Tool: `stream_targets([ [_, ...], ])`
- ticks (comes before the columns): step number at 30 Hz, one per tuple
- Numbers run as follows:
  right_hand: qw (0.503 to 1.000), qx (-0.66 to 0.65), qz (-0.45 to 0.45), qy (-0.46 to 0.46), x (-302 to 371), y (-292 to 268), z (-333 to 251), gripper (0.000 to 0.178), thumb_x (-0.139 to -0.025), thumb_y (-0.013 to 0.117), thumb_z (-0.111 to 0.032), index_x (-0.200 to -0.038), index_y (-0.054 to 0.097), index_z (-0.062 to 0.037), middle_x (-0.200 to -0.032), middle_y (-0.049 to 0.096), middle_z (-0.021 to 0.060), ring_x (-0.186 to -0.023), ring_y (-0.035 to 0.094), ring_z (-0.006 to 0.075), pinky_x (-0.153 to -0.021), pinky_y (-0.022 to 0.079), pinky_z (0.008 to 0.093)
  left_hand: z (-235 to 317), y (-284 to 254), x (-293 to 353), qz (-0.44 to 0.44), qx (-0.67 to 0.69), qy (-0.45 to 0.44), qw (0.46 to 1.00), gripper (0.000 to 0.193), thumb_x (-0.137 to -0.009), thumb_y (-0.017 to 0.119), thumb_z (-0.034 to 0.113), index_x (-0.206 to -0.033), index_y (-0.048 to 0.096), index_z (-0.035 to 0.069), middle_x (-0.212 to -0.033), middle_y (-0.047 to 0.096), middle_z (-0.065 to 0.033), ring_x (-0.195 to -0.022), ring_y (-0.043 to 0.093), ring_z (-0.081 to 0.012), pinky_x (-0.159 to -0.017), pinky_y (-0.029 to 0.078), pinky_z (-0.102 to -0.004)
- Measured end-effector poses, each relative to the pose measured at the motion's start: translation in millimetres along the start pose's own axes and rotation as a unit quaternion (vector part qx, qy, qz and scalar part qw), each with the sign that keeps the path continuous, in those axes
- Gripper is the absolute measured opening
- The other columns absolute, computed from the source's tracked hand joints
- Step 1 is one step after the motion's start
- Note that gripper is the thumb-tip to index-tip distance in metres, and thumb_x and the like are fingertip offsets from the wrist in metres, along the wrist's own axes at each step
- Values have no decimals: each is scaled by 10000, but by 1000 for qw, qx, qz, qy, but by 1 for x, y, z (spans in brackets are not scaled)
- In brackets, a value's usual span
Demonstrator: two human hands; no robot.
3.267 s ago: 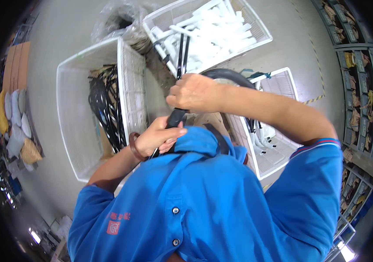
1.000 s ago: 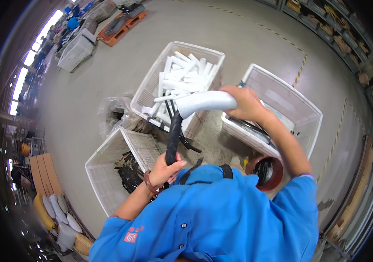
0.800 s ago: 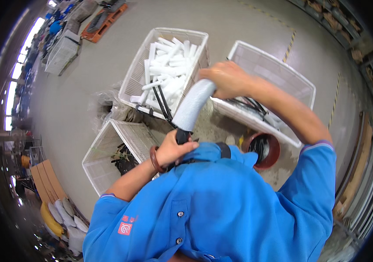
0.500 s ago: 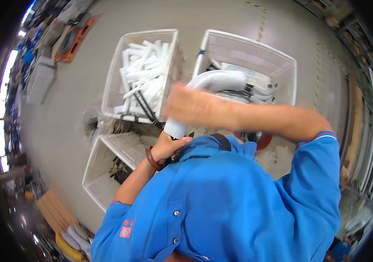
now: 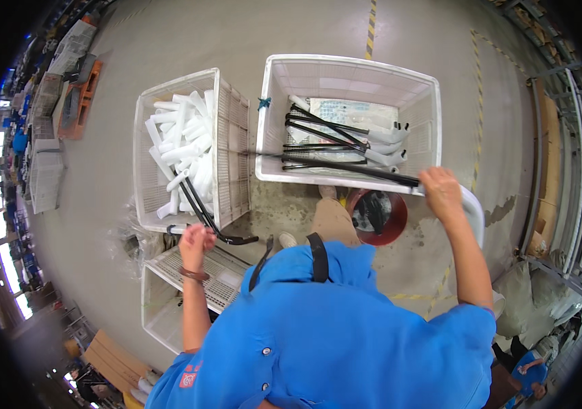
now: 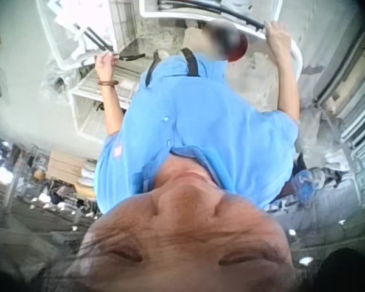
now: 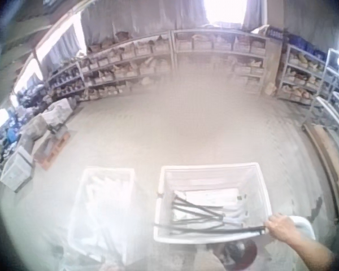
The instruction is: The person repeatedly picks black curved plastic pieces and white cylindrical foam pieces from bins, fits the foam onto the plastic, and places the assembled units into a clear bin. The person also gathers a bundle of black pieces and transfers them into another bin.
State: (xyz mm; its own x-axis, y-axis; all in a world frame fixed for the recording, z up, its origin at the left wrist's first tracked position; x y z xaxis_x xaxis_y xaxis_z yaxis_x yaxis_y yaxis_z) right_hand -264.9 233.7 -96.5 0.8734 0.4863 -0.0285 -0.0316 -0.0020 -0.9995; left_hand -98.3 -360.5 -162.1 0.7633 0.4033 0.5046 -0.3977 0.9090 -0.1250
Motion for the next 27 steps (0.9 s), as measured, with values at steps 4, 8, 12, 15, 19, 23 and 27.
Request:
stream_targets([
  [4,986,77,-108,104,-34,92,92,104,-770,609,-53,-863,614,-100,-825,628,95,-849,636,282,-760,483,400,-116,9,-4,48,116,-233,964,112,-951,624,160,-1023,595,79,-856,696,-116,-657,679,-199,-515,554,-317],
  [8,977,80,-166,105,-138,235,132,113,-812,588,-74,-911,616,-122,-886,652,92,-904,648,272,-799,473,420,-179,30,36,94,41,-345,933,161,-939,639,144,-1066,569,76,-868,699,-113,-679,697,-207,-549,586,-332],
  [12,987,98,-112,62,-239,338,141,220,-871,556,-104,-1081,615,-131,-1027,660,86,-1026,620,269,-967,402,459,-186,30,74,112,30,-368,923,186,-939,646,145,-1080,555,66,-885,699,-115,-674,695,-196,-554,589,-325],
  [15,982,167,-64,53,-274,366,117,253,-910,548,-146,-1155,611,-140,-1114,653,81,-1118,590,261,-1050,339,494,-187,19,93,147,28,-359,921,179,-948,637,142,-1084,554,58,-897,699,-117,-681,695,-189,-549,586,-322],
  [19,950,158,-266,-40,-278,382,27,252,-927,528,-239,-1144,628,-161,-1130,659,78,-1126,594,237,-1049,340,472,-210,24,113,147,68,-388,907,170,-961,620,154,-1090,567,56,-909,702,-110,-695,695,-183,-562,582,-311],
  [23,971,-104,-153,-154,-238,320,-118,171,-784,629,-104,-951,663,-108,-862,669,101,-863,647,281,-826,449,402,-235,40,117,122,103,-370,915,199,-961,624,164,-1117,579,48,-944,703,-108,-741,697,-180,-607,583,-302],
  [27,898,-348,-165,-214,-181,264,-298,198,-831,600,-83,-1000,698,-53,-953,705,146,-905,662,347,-803,511,449,-258,41,122,118,157,-344,918,216,-978,602,193,-1123,580,34,-954,700,-90,-760,692,-180,-639,581,-318],
])
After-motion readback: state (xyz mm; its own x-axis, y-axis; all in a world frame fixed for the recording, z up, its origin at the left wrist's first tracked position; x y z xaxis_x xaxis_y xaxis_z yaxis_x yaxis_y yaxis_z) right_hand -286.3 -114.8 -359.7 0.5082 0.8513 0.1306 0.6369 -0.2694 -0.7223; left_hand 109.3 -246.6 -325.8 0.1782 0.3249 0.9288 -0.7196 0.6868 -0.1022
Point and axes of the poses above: each hand's wrist, its own x-axis away from the middle knuckle, its own y-axis out of the palm, z = x × y, the point moved 5 cm from there along -x, towards the middle knuckle
